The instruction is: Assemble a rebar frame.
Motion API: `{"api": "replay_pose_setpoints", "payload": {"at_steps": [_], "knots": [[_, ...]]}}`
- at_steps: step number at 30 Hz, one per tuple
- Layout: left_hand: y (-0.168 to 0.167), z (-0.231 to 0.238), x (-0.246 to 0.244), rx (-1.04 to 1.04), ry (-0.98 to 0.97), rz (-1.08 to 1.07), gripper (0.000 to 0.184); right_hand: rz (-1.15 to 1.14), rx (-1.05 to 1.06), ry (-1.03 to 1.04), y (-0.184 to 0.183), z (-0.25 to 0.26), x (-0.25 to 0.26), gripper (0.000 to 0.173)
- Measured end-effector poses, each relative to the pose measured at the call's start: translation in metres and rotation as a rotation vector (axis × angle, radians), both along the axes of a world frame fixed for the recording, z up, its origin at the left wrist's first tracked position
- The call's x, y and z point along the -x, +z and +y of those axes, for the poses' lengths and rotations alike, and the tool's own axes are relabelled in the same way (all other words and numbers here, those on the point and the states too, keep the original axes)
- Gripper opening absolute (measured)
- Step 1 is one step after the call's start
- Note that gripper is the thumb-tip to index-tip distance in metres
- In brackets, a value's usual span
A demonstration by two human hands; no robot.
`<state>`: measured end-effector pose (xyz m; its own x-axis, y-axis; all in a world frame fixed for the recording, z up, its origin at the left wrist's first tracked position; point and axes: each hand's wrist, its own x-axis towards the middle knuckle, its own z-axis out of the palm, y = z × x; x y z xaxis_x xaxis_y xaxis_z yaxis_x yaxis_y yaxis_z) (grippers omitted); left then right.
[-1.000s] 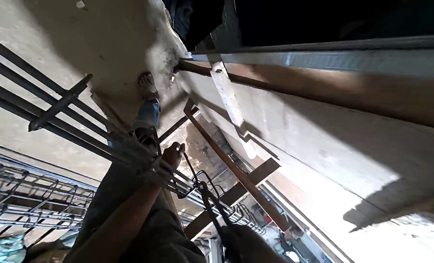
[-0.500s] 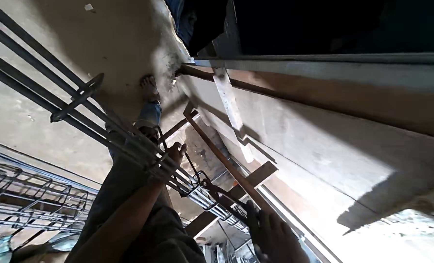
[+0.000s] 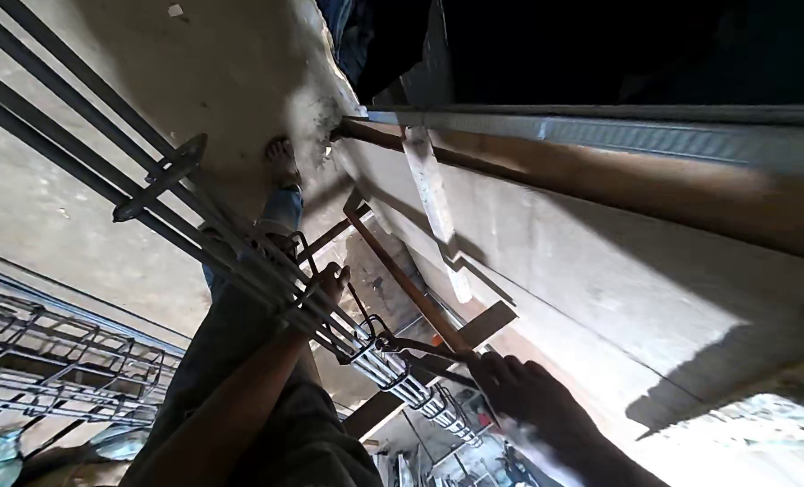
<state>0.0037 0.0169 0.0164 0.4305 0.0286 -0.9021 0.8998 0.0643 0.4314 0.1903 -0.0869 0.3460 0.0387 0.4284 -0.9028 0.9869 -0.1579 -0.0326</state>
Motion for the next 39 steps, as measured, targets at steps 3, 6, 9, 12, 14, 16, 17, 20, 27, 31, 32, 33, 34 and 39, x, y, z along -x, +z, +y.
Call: {"api": "replay_pose_setpoints", "payload": {"at_steps": [3,6,9,12,14,16,17,20,27,31,32,33,34,39], "knots": [[0.002,0.001,-0.003,-0.002,-0.005,0.01,0.048,-0.096,-0.191,0.22,0.0,-0.007,0.001,0.039],[0.001,0.001,-0.001,0.01,-0.002,0.026,0.048,0.067,0.344,-0.182,-0.003,0.011,-0.004,0.04],[0.0,-0.001,-0.001,0.013,0.002,0.03,0.048,0.296,0.841,-1.015,-0.02,0.022,-0.024,0.036],[0.0,-0.002,-0.003,0.02,-0.002,0.029,0.047,0.406,1.099,-1.661,-0.019,0.007,-0.026,0.033],[0.0,0.001,-0.004,0.019,0.008,0.035,0.046,0.439,0.965,-1.401,-0.024,0.005,-0.028,0.026],[0.002,-0.002,-0.001,0.015,0.007,0.028,0.046,0.274,0.795,-0.931,-0.022,0.008,-0.027,0.052],[0.001,0.0,-0.002,0.017,0.002,0.034,0.047,0.18,0.71,-0.717,-0.021,0.012,-0.026,0.062],[0.004,0.003,-0.003,0.026,-0.01,0.038,0.047,0.044,0.239,-0.176,-0.002,0.011,-0.013,0.058],[0.0,0.0,-0.001,0.014,-0.017,0.035,0.047,0.106,0.295,-0.229,0.001,-0.001,-0.007,0.036],[0.001,-0.002,-0.001,0.02,-0.014,0.041,0.048,0.329,0.992,-1.326,-0.014,0.027,-0.033,0.034],[0.001,-0.002,-0.002,0.017,-0.017,0.035,0.048,0.373,1.093,-1.56,-0.015,0.022,-0.037,0.032],[0.002,-0.002,-0.003,0.006,-0.014,0.032,0.047,0.411,1.119,-1.64,-0.017,0.016,-0.04,0.031],[0.001,0.0,-0.004,-0.007,-0.012,0.035,0.047,0.437,1.078,-1.549,-0.021,0.013,-0.043,0.028],[0.003,0.002,-0.005,0.009,-0.022,0.054,0.047,0.128,0.557,-0.444,-0.006,0.029,-0.026,0.059]]}}
